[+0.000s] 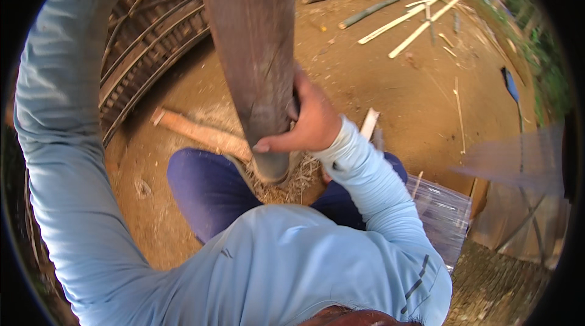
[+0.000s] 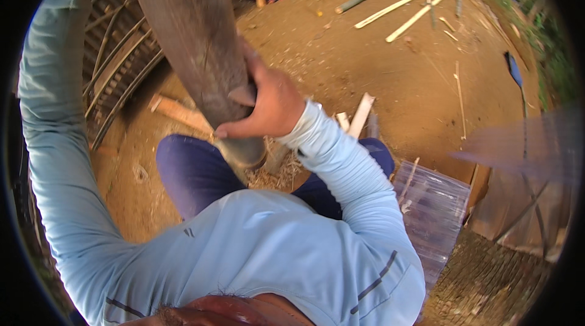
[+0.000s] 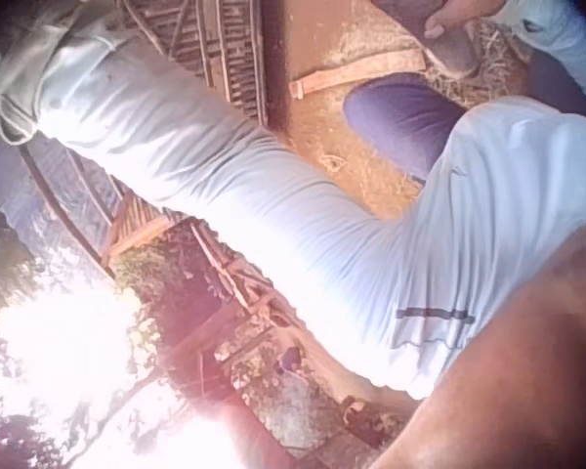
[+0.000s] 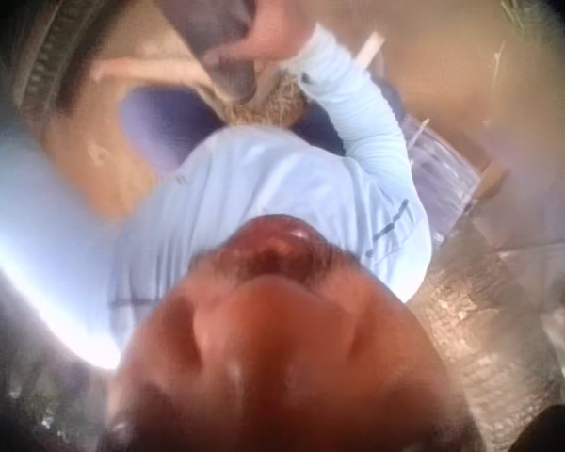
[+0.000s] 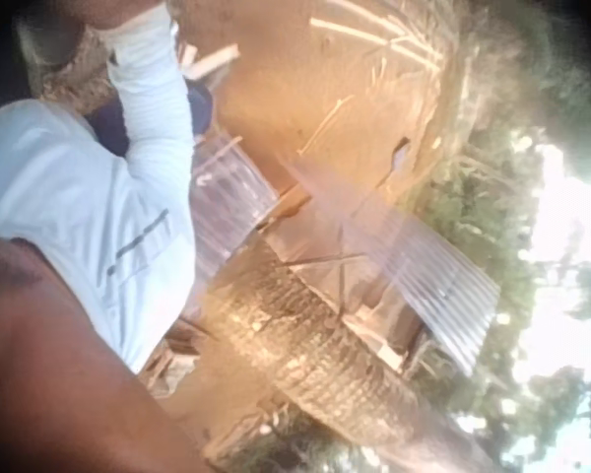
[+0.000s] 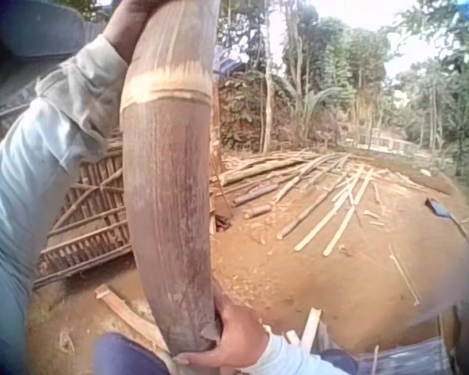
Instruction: The person sits on the ground and uses a knife to shave and split a piece of bamboo. They carefully remove the outer layer and split the bamboo into thin strips, occasionally adjusting their grip and the position of the bamboo.
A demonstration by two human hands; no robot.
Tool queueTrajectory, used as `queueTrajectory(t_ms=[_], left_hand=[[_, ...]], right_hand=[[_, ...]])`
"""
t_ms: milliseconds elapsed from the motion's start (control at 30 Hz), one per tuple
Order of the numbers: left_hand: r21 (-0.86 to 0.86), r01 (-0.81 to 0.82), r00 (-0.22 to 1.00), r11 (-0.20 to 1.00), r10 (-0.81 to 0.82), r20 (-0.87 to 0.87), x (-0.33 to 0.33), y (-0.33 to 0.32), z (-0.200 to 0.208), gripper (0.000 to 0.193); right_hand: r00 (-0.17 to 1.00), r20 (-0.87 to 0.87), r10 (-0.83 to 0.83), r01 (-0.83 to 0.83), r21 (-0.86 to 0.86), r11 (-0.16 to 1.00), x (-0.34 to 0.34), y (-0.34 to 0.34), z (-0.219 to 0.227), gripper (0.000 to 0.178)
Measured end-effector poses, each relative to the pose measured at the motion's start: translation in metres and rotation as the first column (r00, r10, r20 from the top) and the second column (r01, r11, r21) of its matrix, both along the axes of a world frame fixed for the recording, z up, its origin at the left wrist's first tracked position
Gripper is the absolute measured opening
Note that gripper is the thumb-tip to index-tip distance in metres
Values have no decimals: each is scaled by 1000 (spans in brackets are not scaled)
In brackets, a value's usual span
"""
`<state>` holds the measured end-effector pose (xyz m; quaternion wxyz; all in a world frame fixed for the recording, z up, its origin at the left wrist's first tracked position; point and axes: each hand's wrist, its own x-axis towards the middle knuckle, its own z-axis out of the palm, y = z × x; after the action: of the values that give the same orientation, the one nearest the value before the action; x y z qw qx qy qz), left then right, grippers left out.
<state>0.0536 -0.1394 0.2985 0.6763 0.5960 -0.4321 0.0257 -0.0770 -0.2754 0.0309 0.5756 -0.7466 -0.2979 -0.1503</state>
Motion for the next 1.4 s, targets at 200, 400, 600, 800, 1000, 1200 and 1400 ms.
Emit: queueTrajectory(t_ms=[200, 400, 600, 800, 1000, 1200, 1400], left_hand=[[-92, 109, 987, 990, -97, 131, -14, -18, 36, 82], [21, 37, 962, 999, -42, 269, -38, 36, -152, 104], [537, 22, 983, 843, 81, -167, -131, 109, -313, 127], [527, -144, 960, 837, 247, -130, -136, 103, -337, 85], [625, -189, 935, 757, 334, -122, -140, 119, -342, 76], [722, -151, 922, 675, 360, -144, -133, 139, -363, 83], [830, -128, 876, 543, 455, -162, -128, 138, -372, 85]], right_hand=[[995, 55, -89, 80, 146, 986, -10, -3, -2, 136], [989, -72, -129, 144, 271, 952, -10, -43, 17, 136], [999, -38, -5, 24, 531, 847, 21, -32, 33, 126], [982, -189, 0, 131, 677, 724, 41, -33, -13, 102], [887, -454, 86, 291, 693, 659, 63, -18, -78, 81], [812, -547, 205, 350, 736, 580, 80, 2, -129, 64], [687, -694, 217, 442, 635, 633, 96, 9, -184, 49]])
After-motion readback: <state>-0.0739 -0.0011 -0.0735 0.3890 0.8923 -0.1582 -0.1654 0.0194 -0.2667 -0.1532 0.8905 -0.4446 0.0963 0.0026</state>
